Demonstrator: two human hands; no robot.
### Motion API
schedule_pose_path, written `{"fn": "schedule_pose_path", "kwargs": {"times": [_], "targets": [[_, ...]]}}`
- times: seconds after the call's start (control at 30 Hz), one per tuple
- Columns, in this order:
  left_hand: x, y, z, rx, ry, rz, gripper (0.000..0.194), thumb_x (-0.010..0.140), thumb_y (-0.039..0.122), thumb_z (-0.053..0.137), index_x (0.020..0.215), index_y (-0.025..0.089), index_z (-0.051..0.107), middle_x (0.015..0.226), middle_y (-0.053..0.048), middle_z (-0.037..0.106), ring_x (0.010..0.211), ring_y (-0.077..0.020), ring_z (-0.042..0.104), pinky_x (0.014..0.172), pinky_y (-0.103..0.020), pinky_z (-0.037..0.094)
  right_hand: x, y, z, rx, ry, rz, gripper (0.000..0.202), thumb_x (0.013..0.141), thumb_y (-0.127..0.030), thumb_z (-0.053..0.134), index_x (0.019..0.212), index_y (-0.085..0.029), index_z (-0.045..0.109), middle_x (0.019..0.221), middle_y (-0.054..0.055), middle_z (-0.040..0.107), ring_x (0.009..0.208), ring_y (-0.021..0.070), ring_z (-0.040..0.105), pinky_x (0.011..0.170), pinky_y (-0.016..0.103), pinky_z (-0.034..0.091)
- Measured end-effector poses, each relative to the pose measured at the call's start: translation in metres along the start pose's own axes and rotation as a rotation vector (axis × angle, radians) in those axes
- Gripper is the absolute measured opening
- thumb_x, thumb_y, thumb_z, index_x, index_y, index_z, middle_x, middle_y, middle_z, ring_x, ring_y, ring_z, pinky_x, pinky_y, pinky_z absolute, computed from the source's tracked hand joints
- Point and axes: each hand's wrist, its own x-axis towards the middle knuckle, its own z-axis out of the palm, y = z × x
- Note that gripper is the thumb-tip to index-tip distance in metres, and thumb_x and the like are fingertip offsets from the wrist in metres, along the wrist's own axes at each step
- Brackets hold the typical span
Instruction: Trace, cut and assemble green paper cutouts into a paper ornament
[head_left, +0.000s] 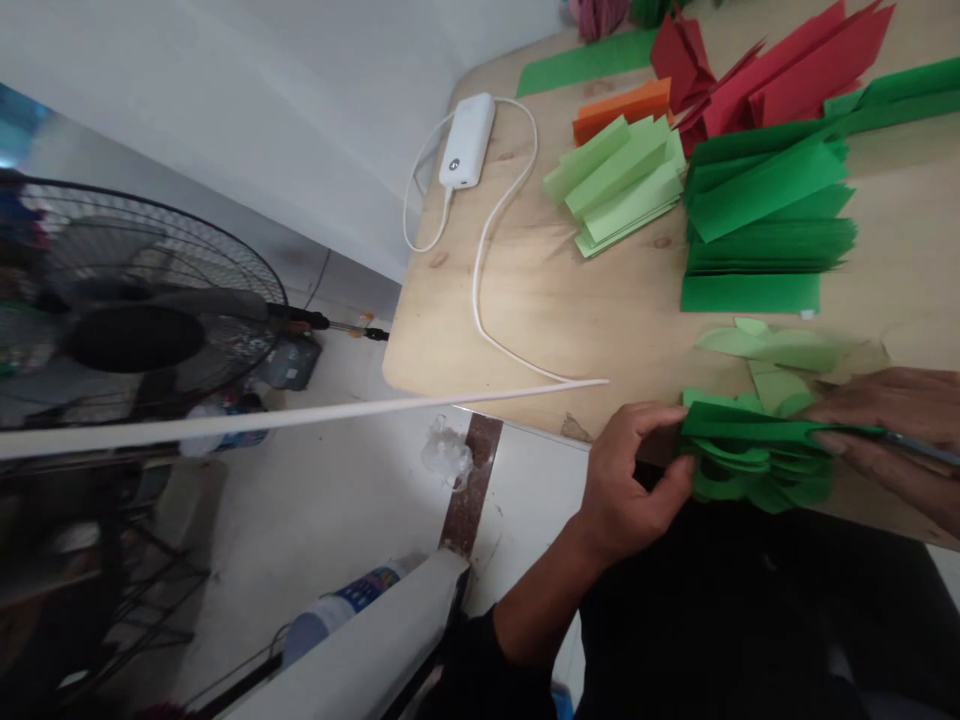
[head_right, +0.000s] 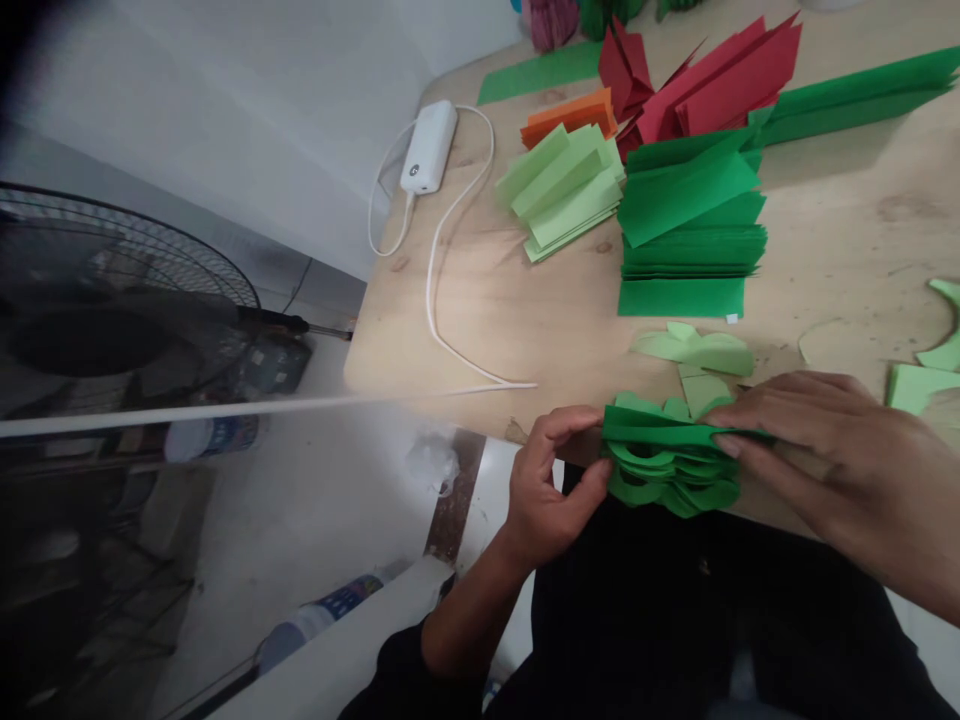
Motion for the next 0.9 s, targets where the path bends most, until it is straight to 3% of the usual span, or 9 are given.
{"fn": "schedule_pose_path", "kwargs": {"times": [0.2, 0.47, 0.9], "targets": [[0.000, -0.004, 0.002, -0.076, -0.013, 0.043, 0.031, 0.081, 0.013, 0.058, 0.110, 0.020, 0.053, 0.107, -0.008, 0.064, 0.103, -0.0184, 0.061, 0.088, -0.037, 0.053, 0.007, -0.007, -0.003, -0.017, 0.048, -0.058, 0.019, 0.086, -0.043, 0.048, 0.096, -0.035, 0.062, 0.088, -0.006, 0.070, 0.082, 0.0144, 0.063, 0.070, 0.030, 0.050], [-0.001, -0.002, 0.002, -0.065, 0.004, 0.012, 0.033, 0.080, 0.013, 0.059, 0.111, 0.020, 0.052, 0.109, -0.008, 0.064, 0.102, -0.0180, 0.062, 0.087, -0.037, 0.054, 0.010, -0.010, -0.005, -0.009, 0.065, -0.049, 0.018, 0.084, -0.042, 0.050, 0.093, -0.036, 0.064, 0.087, -0.006, 0.071, 0.080, 0.0162, 0.065, 0.068, 0.033, 0.052], [0.001, -0.002, 0.003, -0.080, -0.020, -0.016, 0.017, 0.079, 0.014, 0.060, 0.095, 0.018, 0.057, 0.103, -0.008, 0.065, 0.099, -0.0179, 0.063, 0.086, -0.037, 0.053, 0.010, -0.013, -0.005, -0.079, 0.048, -0.103, 0.019, 0.087, -0.042, 0.045, 0.093, -0.034, 0.061, 0.086, -0.008, 0.071, 0.079, 0.0143, 0.065, 0.067, 0.030, 0.052]]}}
